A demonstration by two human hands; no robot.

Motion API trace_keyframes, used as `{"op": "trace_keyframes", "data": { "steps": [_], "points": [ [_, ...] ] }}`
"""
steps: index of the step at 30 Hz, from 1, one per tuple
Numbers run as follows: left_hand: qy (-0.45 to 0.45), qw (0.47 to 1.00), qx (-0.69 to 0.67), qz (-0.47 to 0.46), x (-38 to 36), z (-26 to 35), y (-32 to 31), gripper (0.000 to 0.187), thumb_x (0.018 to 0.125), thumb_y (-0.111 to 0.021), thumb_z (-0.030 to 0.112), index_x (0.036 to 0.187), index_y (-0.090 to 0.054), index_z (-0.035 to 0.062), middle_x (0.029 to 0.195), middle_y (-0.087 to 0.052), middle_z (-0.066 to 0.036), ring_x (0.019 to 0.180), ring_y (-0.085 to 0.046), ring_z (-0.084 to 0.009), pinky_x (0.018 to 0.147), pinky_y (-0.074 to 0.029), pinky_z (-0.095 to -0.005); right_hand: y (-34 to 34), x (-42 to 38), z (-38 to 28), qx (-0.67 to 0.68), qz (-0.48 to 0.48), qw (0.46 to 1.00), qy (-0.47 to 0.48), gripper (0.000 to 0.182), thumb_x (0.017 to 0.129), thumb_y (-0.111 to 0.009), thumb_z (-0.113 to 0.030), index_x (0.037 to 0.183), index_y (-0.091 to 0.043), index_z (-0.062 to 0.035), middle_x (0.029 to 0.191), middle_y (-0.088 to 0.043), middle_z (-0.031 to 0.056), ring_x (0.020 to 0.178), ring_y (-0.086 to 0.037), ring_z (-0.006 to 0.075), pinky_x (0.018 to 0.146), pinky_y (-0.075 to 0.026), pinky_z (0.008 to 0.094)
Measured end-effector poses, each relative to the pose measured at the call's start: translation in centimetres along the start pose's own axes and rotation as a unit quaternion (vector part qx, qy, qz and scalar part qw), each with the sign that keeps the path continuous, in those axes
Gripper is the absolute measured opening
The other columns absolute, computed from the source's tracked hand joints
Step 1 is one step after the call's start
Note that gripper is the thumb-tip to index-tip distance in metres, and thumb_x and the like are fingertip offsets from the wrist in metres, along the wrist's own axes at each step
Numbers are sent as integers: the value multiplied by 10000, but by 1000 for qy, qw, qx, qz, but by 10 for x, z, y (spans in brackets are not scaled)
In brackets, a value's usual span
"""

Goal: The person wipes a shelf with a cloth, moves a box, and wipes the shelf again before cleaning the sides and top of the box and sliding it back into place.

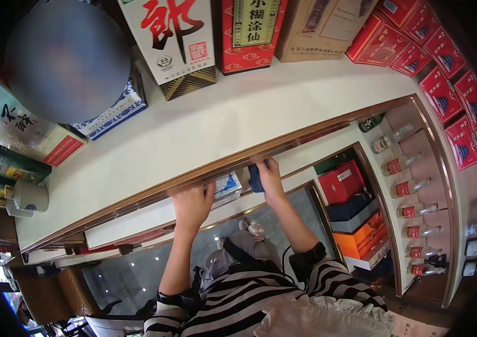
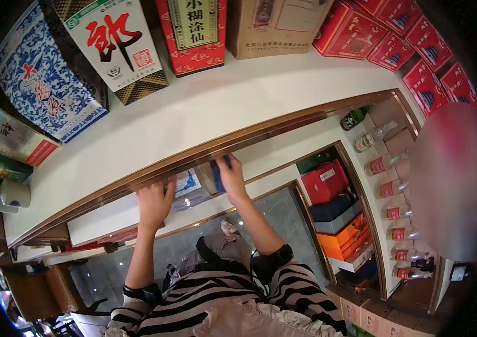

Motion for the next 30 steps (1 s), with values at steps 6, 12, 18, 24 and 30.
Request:
{"op": "trace_keyframes", "data": {
  "steps": [6, 12, 18, 24, 30],
  "points": [
    [22, 999, 14, -19, 0, -1, 0, 243, 765, -525, 258, 844, -579, 35, 804, -582, -151, 753, -534, -337, 691, -392, -434, -28, 0, 56, -13, -71, 997, 27, 223, 805, -520, -188, 906, -545, 9, 734, -583, 97, 672, -516, 148, 634, -417, 279],
    [23, 998, 52, -42, -1, 2, -3, 288, 784, -497, 287, 915, -560, 38, 837, -577, -157, 807, -520, -349, 765, -357, -440, 23, -3, 158, -245, -19, 969, 22, 294, 797, -520, -257, 955, -551, -10, 773, -594, 135, 685, -569, 221, 616, -438, 297],
    [37, 990, 110, -83, 1, 7, -2, 377, 798, -464, 366, 993, -522, 48, 981, -530, -170, 946, -457, -354, 838, -305, -449, 67, -21, 168, -325, 26, 946, 1, 348, 749, -566, -320, 897, -577, -5, 740, -598, 161, 650, -583, 270, 590, -442, 327],
    [48, 991, 67, -109, 1, 2, -5, 422, 787, -475, 406, 1002, -513, 45, 974, -531, -172, 939, -459, -355, 829, -315, -443, 19, -3, 43, -48, 20, 989, -138, 261, 804, -527, -247, 900, -566, -8, 745, -584, 63, 645, -513, 124, 589, -420, 281],
    [57, 993, 46, -96, 1, 1, -7, 434, 776, -485, 424, 962, -535, 36, 926, -551, -170, 900, -484, -355, 800, -338, -444, -34, -6, 13, -15, -56, 998, 34, 232, 794, -508, -113, 976, -533, 29, 833, -593, 80, 740, -516, 133, 683, -410, 255]
  ]
}}
Point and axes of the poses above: each hand's wrist, its own x-axis towards the middle knuckle, its own y-axis out of the back of the hand, z = x × y, the point moved 6 cm from there along x, towards the middle knuckle
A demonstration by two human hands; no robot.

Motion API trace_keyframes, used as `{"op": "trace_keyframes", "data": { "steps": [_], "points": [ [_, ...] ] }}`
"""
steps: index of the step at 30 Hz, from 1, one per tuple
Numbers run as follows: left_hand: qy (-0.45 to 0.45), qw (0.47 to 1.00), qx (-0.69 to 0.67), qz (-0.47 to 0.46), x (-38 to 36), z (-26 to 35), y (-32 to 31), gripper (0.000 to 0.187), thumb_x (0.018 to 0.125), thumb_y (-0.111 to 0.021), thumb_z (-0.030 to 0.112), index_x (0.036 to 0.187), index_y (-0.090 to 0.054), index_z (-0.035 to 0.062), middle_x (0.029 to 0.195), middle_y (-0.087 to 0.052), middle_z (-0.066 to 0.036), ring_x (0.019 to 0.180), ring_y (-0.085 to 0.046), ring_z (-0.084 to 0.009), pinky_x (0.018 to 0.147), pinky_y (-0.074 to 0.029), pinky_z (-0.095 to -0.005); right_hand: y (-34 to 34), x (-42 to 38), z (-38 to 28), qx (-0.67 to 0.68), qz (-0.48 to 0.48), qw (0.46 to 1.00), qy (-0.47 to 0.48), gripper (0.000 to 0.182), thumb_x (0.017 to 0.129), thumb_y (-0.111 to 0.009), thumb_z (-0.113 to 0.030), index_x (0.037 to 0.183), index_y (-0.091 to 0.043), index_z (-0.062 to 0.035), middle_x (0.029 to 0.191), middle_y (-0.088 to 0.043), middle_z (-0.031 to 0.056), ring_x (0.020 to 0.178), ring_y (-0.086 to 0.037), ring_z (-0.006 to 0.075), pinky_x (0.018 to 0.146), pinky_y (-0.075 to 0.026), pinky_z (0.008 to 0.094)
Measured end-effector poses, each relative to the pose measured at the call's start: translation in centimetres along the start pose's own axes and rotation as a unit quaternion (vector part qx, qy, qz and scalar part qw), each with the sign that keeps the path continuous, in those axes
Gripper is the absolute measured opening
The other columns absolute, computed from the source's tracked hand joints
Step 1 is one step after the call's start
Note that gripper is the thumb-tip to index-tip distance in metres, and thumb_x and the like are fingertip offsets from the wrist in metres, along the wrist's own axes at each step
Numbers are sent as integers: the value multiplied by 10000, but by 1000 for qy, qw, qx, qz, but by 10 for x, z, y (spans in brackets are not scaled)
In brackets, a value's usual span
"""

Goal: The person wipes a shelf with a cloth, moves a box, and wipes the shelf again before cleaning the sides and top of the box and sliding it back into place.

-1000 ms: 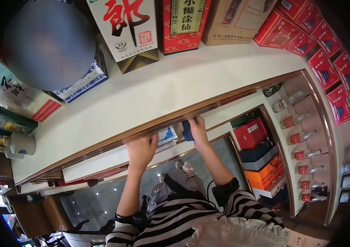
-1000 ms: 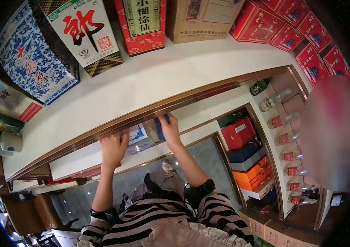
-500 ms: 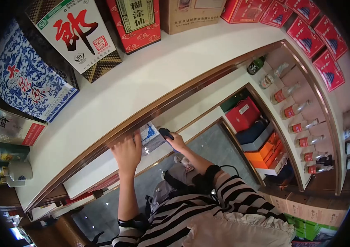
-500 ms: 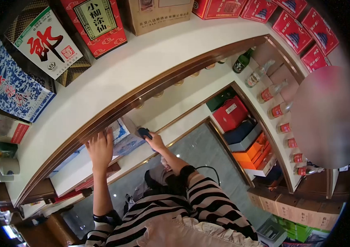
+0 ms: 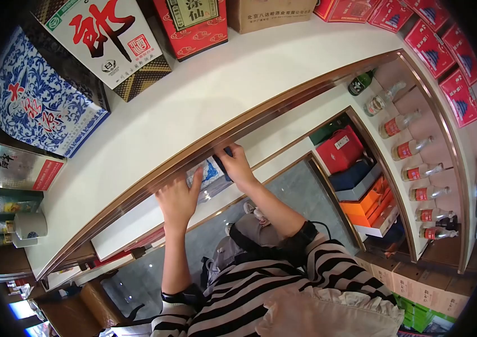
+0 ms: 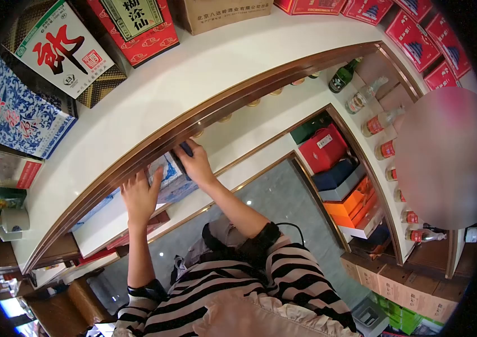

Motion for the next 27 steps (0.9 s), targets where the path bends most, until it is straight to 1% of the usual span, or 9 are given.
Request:
{"op": "trace_keyframes", "data": {
  "steps": [3, 4, 5, 8, 10, 11, 13, 19, 27],
  "points": [
    [0, 1000, 15, -4, -1, 1, 0, 433, 771, -488, 431, 936, -552, 35, 915, -556, -173, 894, -492, -353, 791, -348, -440, 10, -2, 50, 28, 3, 999, -45, 220, 790, -515, -125, 947, -550, 26, 778, -594, 91, 680, -521, 145, 648, -420, 260],
    [-1, 1000, 26, -11, 0, 1, 0, 432, 770, -490, 433, 925, -558, 36, 915, -556, -176, 895, -495, -351, 788, -351, -437, 19, 1, 86, 2, 15, 999, -44, 218, 827, -514, -207, 894, -565, -6, 711, -545, -13, 641, -476, 52, 587, -384, 195],
    [1, 1000, 27, -10, 1, 1, 1, 432, 770, -490, 433, 925, -558, 36, 915, -556, -176, 895, -495, -351, 788, -351, -437, 25, -1, 107, 2, 12, 999, -44, 218, 827, -514, -207, 894, -565, -6, 711, -545, -13, 641, -476, 52, 587, -384, 195],
    [1, 1000, 16, -6, 2, 2, 5, 442, 770, -485, 445, 924, -557, 37, 936, -554, -182, 903, -496, -347, 792, -349, -440, 64, -20, 170, -92, 32, 990, -106, 281, 757, -569, -232, 887, -575, 17, 672, -574, 109, 584, -523, 139, 541, -411, 274],
    [74, 988, -7, -132, 4, -6, -5, 453, 731, -519, 482, 917, -598, 76, 882, -573, -120, 864, -505, -321, 806, -313, -457, 91, -35, 214, -162, 5, 952, -261, 307, 717, -613, -289, 815, -592, 1, 628, -563, 73, 511, -504, 127, 468, -390, 272],
    [77, 988, -8, -131, 7, -4, -6, 453, 731, -519, 482, 917, -598, 76, 882, -573, -120, 864, -505, -321, 806, -313, -457, 99, -34, 214, -164, 3, 952, -260, 307, 717, -613, -289, 815, -592, 1, 628, -563, 73, 511, -504, 127, 468, -390, 272],
    [-56, 994, -21, 88, 10, 17, 19, 461, 688, -551, 517, 860, -621, 95, 791, -582, -98, 769, -532, -303, 741, -363, -439, 101, -47, 188, -20, 71, 937, -341, 316, 688, -643, -321, 764, -598, -18, 591, -544, 30, 458, -470, 106, 421, -367, 258],
    [21, 990, 51, 128, 21, 42, 18, 393, 584, -628, 479, 785, -643, 141, 760, -585, -45, 698, -543, -238, 644, -407, -398, 121, -38, 144, 7, 115, 949, -293, 267, 722, -625, -252, 828, -610, -7, 616, -531, -16, 470, -432, 57, 429, -341, 209],
    [-62, 992, -7, 113, 16, 35, 26, 366, 550, -642, 379, 816, -637, 128, 782, -582, -58, 744, -540, -237, 666, -409, -373, 126, -51, 144, 39, 152, 932, -326, 227, 732, -610, -233, 828, -601, -27, 608, -513, -24, 485, -435, 63, 431, -338, 215]
  ]
}}
Point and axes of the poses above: each hand's wrist, its own x-axis towards the middle knuckle, its own y-axis out of the back of the hand, z = x × y, the point moved 6 cm from there along x, towards the middle knuckle
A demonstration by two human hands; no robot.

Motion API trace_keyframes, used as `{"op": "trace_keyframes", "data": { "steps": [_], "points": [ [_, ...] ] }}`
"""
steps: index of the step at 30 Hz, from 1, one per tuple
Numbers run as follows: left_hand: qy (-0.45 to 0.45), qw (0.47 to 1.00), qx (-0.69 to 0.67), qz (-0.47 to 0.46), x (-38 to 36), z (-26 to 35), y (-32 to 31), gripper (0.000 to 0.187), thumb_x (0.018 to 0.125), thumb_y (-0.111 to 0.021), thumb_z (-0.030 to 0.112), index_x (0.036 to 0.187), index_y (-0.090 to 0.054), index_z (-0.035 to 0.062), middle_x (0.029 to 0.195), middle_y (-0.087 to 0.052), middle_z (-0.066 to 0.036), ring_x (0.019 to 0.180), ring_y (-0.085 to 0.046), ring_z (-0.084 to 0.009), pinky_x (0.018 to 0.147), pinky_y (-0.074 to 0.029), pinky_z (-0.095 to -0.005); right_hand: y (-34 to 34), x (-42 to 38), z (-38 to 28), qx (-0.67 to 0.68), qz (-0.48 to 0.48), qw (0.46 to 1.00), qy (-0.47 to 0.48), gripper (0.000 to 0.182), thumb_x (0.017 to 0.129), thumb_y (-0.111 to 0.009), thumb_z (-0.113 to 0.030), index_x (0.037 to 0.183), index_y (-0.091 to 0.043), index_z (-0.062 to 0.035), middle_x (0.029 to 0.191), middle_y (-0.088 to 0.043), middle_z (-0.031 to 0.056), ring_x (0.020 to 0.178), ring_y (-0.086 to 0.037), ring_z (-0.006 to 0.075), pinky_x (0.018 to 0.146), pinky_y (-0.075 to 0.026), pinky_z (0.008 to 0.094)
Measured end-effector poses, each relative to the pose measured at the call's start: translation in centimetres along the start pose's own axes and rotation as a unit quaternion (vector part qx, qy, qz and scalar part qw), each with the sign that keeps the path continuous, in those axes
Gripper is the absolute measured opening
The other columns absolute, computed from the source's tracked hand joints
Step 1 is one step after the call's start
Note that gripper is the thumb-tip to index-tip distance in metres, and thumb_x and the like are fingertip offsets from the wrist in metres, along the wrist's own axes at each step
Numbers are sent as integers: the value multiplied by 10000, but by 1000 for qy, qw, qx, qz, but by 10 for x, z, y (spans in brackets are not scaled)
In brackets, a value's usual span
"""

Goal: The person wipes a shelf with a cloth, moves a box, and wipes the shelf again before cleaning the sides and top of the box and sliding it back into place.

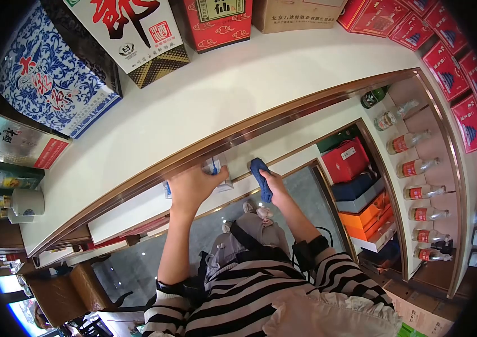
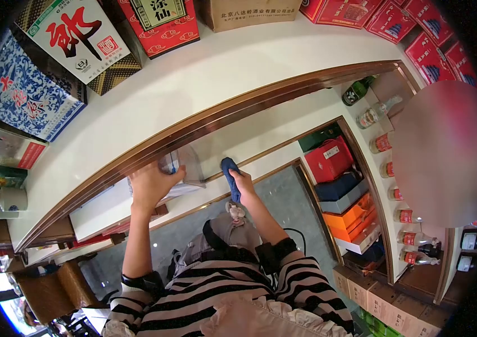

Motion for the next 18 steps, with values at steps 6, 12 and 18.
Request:
{"op": "trace_keyframes", "data": {
  "steps": [6, 12, 18],
  "points": [
    [-42, 991, -86, -93, -7, -13, -4, 559, 532, -662, 355, 987, -549, 50, 864, -560, -143, 822, -526, -304, 750, -398, -382, -13, -8, -35, 7, -23, 1000, 4, 203, 735, -605, -235, 803, -595, -45, 604, -501, -23, 475, -425, 70, 426, -332, 218],
    [-53, 970, -116, -206, -9, -28, -8, 618, 515, -673, 385, 988, -536, 12, 895, -547, -177, 838, -525, -321, 752, -409, -362, -49, -22, -91, -10, -75, 995, 63, 198, 761, -572, -224, 822, -589, -36, 617, -511, -14, 483, -434, 75, 430, -334, 213],
    [-12, 937, -123, -327, -17, -40, -17, 713, 506, -685, 362, 1113, -479, 50, 1036, -513, -200, 963, -482, -352, 841, -368, -388, -85, -27, -115, -24, -138, 983, 116, 200, 768, -562, -219, 808, -588, -25, 622, -522, -9, 488, -452, 72, 424, -341, 213]
  ]
}}
Point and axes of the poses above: each hand's wrist, its own x-axis towards the middle knuckle, its own y-axis out of the back of the hand, z = x × y, the point moved 6 cm from there along x, towards the middle knuckle
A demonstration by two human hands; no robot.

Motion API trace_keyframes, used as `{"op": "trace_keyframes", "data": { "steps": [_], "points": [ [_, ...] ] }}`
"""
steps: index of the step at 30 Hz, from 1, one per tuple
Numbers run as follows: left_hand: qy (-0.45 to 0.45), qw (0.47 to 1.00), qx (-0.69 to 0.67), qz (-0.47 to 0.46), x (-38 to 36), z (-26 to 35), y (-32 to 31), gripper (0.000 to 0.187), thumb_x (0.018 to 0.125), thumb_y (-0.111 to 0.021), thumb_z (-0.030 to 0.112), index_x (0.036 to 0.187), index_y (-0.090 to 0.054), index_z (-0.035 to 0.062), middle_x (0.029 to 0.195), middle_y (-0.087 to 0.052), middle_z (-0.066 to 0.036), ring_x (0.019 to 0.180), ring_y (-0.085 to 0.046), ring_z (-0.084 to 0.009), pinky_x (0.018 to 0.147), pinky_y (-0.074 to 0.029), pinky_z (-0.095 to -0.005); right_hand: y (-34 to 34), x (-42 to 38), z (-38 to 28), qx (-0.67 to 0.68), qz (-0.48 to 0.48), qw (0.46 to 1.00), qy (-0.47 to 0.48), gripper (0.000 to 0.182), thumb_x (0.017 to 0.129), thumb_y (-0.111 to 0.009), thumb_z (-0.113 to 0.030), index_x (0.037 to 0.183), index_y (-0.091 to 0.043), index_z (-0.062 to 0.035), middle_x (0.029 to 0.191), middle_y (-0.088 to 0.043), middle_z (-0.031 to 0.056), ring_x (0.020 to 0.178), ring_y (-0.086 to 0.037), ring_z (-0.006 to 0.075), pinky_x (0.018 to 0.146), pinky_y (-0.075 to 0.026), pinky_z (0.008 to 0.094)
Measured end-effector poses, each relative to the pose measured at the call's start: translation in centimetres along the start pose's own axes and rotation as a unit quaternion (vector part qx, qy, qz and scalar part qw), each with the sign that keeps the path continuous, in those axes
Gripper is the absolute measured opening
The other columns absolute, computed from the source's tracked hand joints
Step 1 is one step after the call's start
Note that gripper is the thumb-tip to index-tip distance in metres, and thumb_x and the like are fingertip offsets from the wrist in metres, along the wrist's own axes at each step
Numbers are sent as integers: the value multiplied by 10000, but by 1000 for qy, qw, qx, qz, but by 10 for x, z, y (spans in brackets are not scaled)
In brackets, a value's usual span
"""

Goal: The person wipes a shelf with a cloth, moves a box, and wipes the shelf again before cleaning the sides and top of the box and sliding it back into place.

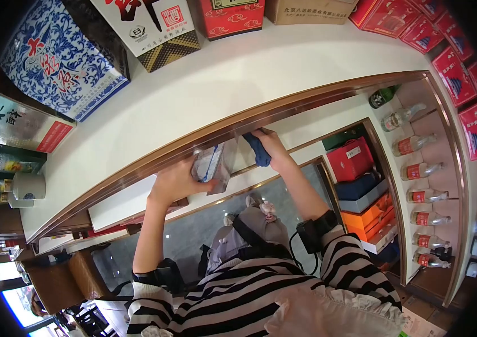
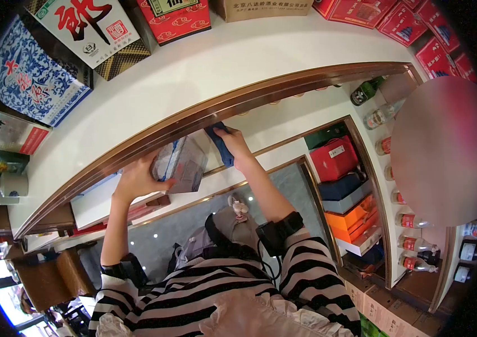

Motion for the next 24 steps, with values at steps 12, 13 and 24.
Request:
{"op": "trace_keyframes", "data": {
  "steps": [12, 13, 24],
  "points": [
    [108, 982, 70, 138, -7, 2, 0, 769, 546, -665, 517, 1084, -466, 6, 906, -524, -144, 957, -447, -303, 879, -267, -402, 30, -22, 11, -22, 20, 999, -45, 183, 737, -606, -250, 759, -570, -73, 579, -500, -10, 462, -457, 75, 407, -348, 205],
    [114, 983, 56, 131, -6, 1, 2, 766, 542, -667, 517, 1074, -473, 1, 918, -525, -149, 970, -446, -302, 877, -273, -395, 32, -23, 11, -20, 26, 999, -43, 184, 736, -607, -251, 761, -571, -73, 581, -501, -11, 464, -457, 74, 408, -348, 205],
    [87, 992, 47, 75, 4, 1, 4, 681, 531, -654, 532, 955, -558, 8, 876, -558, -156, 853, -521, -277, 754, -387, -346, 49, -34, 4, -22, 45, 998, -31, 219, 739, -599, -240, 840, -593, -45, 629, -516, -24, 497, -431, 63, 449, -337, 206]
  ]
}}
Point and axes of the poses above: each hand's wrist, its own x-axis towards the middle knuckle, its own y-axis out of the back of the hand, z = x × y, the point moved 6 cm from there along x, towards the middle knuckle
